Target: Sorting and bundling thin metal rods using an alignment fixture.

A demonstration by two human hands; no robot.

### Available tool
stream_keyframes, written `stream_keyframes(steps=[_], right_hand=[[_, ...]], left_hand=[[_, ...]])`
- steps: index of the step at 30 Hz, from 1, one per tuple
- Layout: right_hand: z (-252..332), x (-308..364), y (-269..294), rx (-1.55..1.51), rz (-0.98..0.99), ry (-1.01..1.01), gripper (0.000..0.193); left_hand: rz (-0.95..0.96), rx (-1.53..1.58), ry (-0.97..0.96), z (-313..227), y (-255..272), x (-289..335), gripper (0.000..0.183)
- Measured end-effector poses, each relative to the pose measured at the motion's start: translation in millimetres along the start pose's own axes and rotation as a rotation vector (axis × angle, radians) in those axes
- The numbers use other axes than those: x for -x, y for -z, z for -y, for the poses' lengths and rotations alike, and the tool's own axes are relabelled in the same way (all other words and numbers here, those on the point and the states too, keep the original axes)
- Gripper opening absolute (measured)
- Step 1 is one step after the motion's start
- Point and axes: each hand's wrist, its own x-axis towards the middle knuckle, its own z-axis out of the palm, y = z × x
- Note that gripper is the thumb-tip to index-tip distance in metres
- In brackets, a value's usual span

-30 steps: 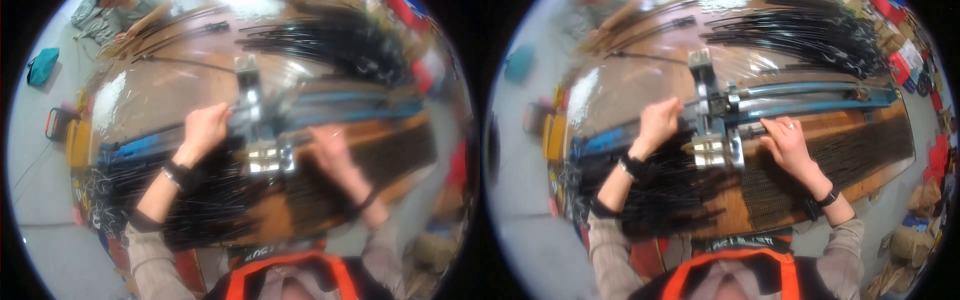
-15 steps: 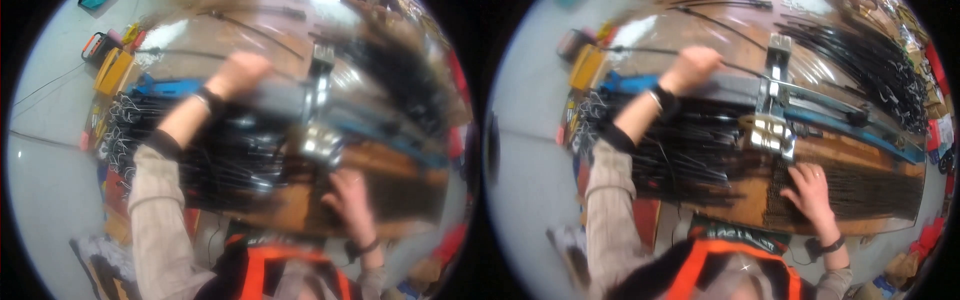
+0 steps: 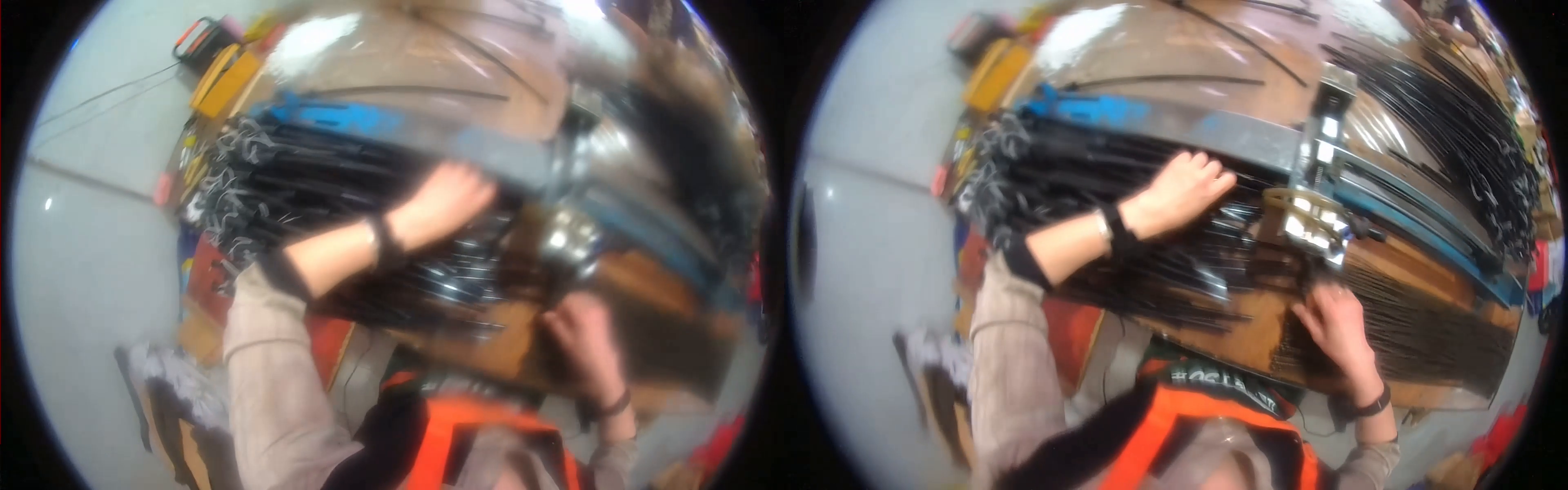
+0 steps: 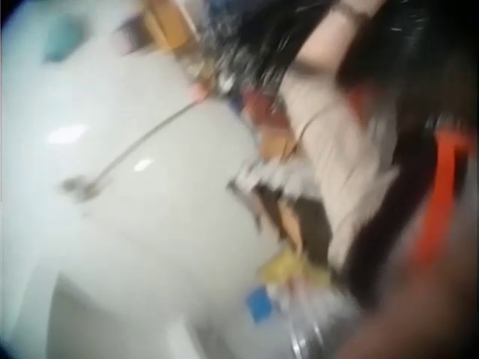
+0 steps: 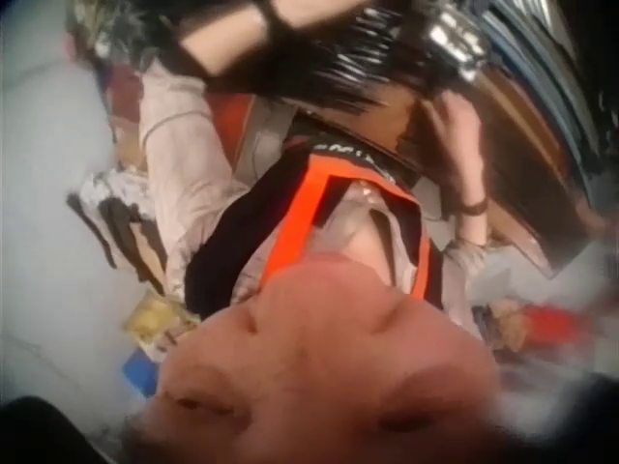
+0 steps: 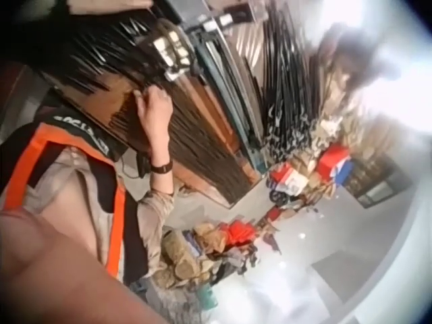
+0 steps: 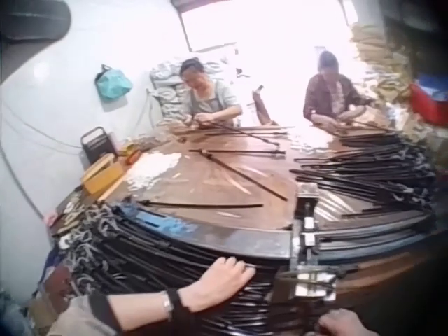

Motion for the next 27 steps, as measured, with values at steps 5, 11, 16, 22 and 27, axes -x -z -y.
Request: stream_keyframes(steps=[5, 11, 16, 22, 27], right_hand=[[11, 7, 4, -0.317, 0.022, -0.192, 0.014], [8, -2, 8, -0.609, -0.16, -0.447, 0.012], [5, -5, -8, -0.604, -0.177, -0.311, 0.017], [4, 23, -18, -0.718, -0.367, -0.283, 0.019], [9, 39, -11, -0.696, -0.389, -0.303, 0.022]], left_hand=[[0.055, -0.055, -0.041, 11, 1, 7, 0.007], [0.048, 0.162, -0.153, 21, 34, 43, 0.019], [-0.06, 0.396, -0.147, -13, 56, 60, 0.03], [-0.058, 0.455, -0.114, -41, 72, 54, 0.034], [-0.022, 0.438, -0.14, -58, 83, 47, 0.031]])
